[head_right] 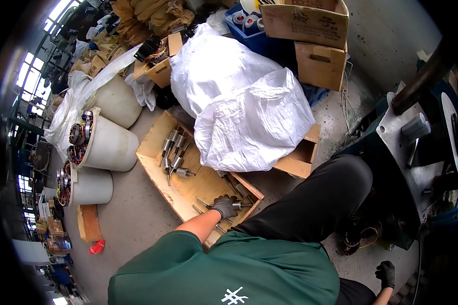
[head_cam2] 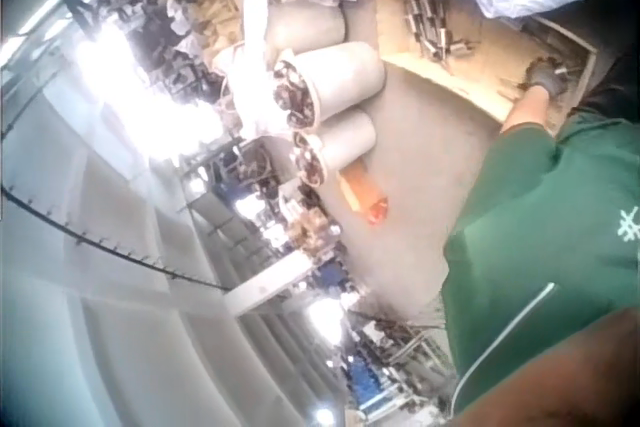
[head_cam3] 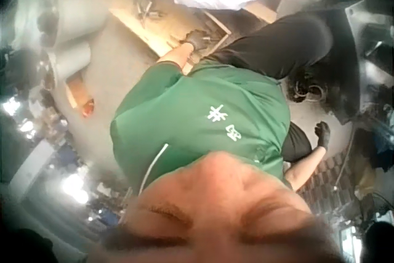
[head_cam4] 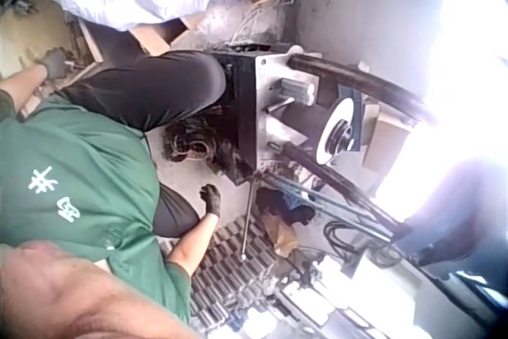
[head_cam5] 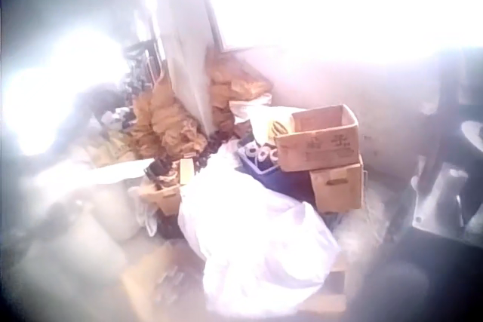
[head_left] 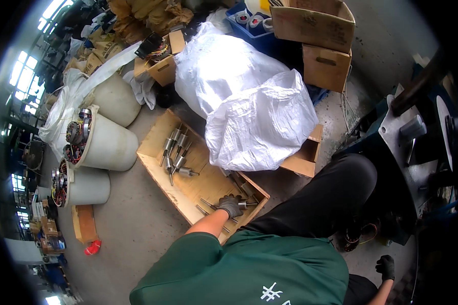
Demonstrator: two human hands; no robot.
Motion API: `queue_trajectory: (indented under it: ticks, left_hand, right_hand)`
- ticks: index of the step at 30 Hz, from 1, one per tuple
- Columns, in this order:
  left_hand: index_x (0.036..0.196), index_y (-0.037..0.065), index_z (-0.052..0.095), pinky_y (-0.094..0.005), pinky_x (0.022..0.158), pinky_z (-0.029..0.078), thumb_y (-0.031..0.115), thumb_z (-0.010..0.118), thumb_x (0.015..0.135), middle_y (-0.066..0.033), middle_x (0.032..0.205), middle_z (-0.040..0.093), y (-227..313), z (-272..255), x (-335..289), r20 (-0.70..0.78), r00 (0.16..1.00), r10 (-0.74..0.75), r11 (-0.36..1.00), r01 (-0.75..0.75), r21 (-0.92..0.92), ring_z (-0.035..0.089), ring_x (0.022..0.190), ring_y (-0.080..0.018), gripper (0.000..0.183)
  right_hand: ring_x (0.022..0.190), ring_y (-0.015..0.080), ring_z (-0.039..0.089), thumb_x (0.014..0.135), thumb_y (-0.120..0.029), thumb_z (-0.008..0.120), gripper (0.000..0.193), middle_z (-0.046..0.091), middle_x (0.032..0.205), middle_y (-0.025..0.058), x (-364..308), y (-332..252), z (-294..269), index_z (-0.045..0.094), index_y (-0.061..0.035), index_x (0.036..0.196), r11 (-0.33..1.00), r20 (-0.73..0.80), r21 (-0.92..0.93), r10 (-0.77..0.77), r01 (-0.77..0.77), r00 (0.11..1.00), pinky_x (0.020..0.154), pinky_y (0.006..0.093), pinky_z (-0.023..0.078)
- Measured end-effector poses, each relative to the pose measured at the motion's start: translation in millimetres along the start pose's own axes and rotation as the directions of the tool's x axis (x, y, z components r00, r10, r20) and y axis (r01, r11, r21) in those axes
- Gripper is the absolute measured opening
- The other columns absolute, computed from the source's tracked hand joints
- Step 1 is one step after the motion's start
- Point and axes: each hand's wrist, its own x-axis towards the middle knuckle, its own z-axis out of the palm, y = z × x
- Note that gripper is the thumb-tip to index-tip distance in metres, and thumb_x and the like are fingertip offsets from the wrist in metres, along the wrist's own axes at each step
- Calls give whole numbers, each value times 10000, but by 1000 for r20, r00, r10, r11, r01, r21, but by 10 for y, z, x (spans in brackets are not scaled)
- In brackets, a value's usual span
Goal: The person places a metal component onto a vertical press machine, secures a top piece, and pulls a lever to engage the press before removing the assembled part.
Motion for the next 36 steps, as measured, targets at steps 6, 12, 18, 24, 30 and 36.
queue_trajectory:
  ticks: [6, 12, 18, 24, 30, 36]
  left_hand:
    - [1387, 131, 612, -451, 939, 546, 173, 691, 874, -196, 1245, 697, 42, 321, 231, -278, 931, 238, 970, -211, 123, 660, 1171, -342, 521]
    - [1291, 99, 675, -465, 925, 543, 196, 690, 868, -219, 1187, 715, 25, 160, 163, -191, 953, 236, 972, -227, 65, 670, 1130, -361, 434]
    - [1195, 90, 696, -470, 941, 533, 164, 734, 755, -173, 1142, 716, -118, -135, -367, -383, 890, 249, 955, -292, -59, 662, 1116, -362, 448]
    - [982, 43, 685, -466, 845, 543, 204, 801, 711, -191, 999, 678, 32, -1025, -887, -740, 633, 227, 820, -534, -205, 664, 967, -381, 336]
    - [1115, 81, 635, -435, 902, 515, 150, 825, 681, -128, 1028, 626, 1330, -2567, -1890, -858, -217, 466, 366, -835, 410, 617, 983, -350, 479]
    - [1232, 124, 650, -478, 1017, 487, 174, 708, 906, -99, 1324, 636, 3648, -3053, -2588, -279, -798, 534, -381, -522, 763, 615, 1237, -313, 335]
  right_hand:
    - [527, 250, 637, 909, -85, 608, 171, 672, 792, 151, 53, -252, 25, 610, 4, 1054, 995, -31, -98, 5, -8, 1000, 462, 376, 503]
    - [736, 111, 582, 993, -172, 691, 303, 674, 954, 10, -116, -355, 263, 651, -67, 1274, 967, 182, -48, -239, 252, 954, 660, 272, 494]
    - [814, 164, 546, 991, -120, 686, 256, 625, 976, 44, -127, -311, 308, 636, -32, 1226, 825, 312, -165, -477, 541, 822, 740, 313, 491]
    - [1160, 302, 548, 972, -144, 705, 379, 521, 1461, 189, -543, -987, 382, 616, -75, 1334, 665, 424, -324, -534, 673, 731, 999, 450, 467]
    - [783, 185, 678, 889, -74, 672, 348, 722, 917, 120, -1199, -2092, 761, 630, 17, 1222, 399, 181, -79, -895, 914, 406, 681, 320, 552]
    - [989, 217, 681, 962, -279, 703, 590, 713, 1162, 114, -1593, -2778, 810, 501, -60, 1471, 314, -148, 639, -846, 702, 512, 894, 374, 557]
